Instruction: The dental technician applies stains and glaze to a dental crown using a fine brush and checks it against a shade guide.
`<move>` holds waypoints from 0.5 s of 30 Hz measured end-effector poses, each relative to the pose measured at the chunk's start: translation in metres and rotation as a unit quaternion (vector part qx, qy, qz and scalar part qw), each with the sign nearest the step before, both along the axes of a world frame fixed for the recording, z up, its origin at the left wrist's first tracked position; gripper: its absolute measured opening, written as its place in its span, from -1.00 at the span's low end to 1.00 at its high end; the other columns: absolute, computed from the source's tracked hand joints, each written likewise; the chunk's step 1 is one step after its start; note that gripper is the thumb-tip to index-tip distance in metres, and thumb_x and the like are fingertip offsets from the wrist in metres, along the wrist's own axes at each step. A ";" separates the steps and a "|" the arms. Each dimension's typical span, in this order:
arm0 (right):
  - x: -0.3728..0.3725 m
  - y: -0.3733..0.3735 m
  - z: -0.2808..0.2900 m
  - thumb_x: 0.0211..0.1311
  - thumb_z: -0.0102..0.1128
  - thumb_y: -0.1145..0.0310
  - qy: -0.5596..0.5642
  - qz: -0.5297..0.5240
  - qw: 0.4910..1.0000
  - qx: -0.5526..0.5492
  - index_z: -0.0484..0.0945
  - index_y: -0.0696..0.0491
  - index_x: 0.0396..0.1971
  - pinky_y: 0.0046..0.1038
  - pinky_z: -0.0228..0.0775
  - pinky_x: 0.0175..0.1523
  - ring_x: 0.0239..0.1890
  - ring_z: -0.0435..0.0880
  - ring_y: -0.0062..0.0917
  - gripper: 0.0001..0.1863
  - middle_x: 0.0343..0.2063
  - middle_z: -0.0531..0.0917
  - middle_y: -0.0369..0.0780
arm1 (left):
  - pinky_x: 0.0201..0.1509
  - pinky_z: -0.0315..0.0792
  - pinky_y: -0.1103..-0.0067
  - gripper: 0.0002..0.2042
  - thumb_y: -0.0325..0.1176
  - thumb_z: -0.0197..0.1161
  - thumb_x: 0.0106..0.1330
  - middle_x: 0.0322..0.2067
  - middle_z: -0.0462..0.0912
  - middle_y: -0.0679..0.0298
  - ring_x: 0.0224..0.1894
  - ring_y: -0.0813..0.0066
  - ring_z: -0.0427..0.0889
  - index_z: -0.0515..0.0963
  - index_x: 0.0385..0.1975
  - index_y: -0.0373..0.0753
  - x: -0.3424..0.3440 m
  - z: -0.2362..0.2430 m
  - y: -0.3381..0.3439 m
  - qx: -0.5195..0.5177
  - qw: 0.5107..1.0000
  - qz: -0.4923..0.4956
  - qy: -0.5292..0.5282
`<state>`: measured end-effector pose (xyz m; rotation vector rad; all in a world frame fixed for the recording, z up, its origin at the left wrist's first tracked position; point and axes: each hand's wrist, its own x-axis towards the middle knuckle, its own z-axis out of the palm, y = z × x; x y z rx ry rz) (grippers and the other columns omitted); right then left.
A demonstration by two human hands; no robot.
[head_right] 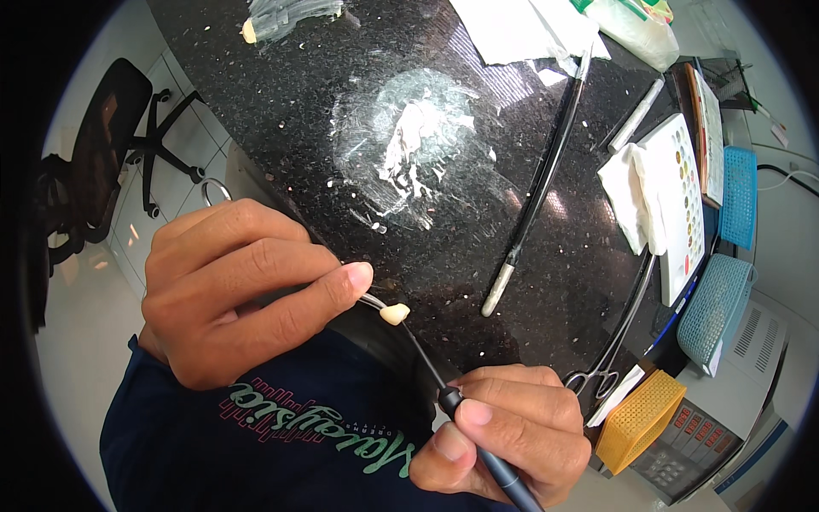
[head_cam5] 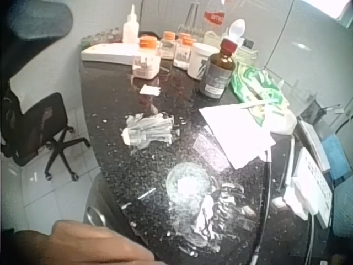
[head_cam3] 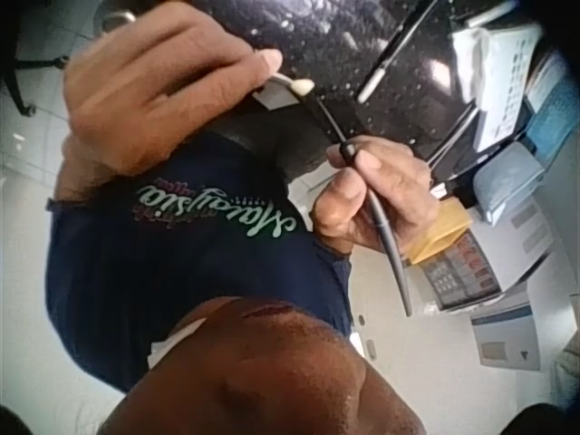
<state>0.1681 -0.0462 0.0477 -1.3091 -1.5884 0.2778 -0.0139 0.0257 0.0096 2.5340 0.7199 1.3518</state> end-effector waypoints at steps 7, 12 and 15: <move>0.008 -0.002 0.003 0.13 0.15 0.26 0.011 0.034 0.998 -0.048 0.34 0.09 -0.39 -0.70 0.20 -0.56 -0.69 0.39 -0.62 -0.76 -0.66 0.41 -0.22 | -0.70 0.33 0.75 -0.73 -0.49 0.28 -0.17 -0.61 0.54 0.26 -0.62 0.54 0.46 0.62 -0.38 -0.36 0.001 0.000 -0.001 -0.003 1.000 0.004 -0.004; -0.001 -0.001 0.001 0.13 0.15 0.26 0.006 -0.005 1.000 -0.008 0.34 0.09 -0.39 -0.70 0.19 -0.55 -0.68 0.39 -0.62 -0.76 -0.66 0.41 -0.22 | -0.71 0.33 0.75 -0.73 -0.49 0.28 -0.16 -0.60 0.54 0.26 -0.62 0.54 0.47 0.62 -0.37 -0.35 0.000 0.001 -0.001 -0.005 1.000 0.002 0.003; -0.001 -0.001 0.002 0.13 0.15 0.26 0.003 -0.004 1.000 -0.010 0.34 0.09 -0.39 -0.69 0.17 -0.54 -0.68 0.39 -0.62 -0.76 -0.66 0.41 -0.22 | -0.71 0.32 0.76 -0.73 -0.49 0.28 -0.16 -0.60 0.54 0.25 -0.62 0.54 0.47 0.62 -0.38 -0.35 0.001 0.000 -0.001 -0.002 1.000 0.003 -0.001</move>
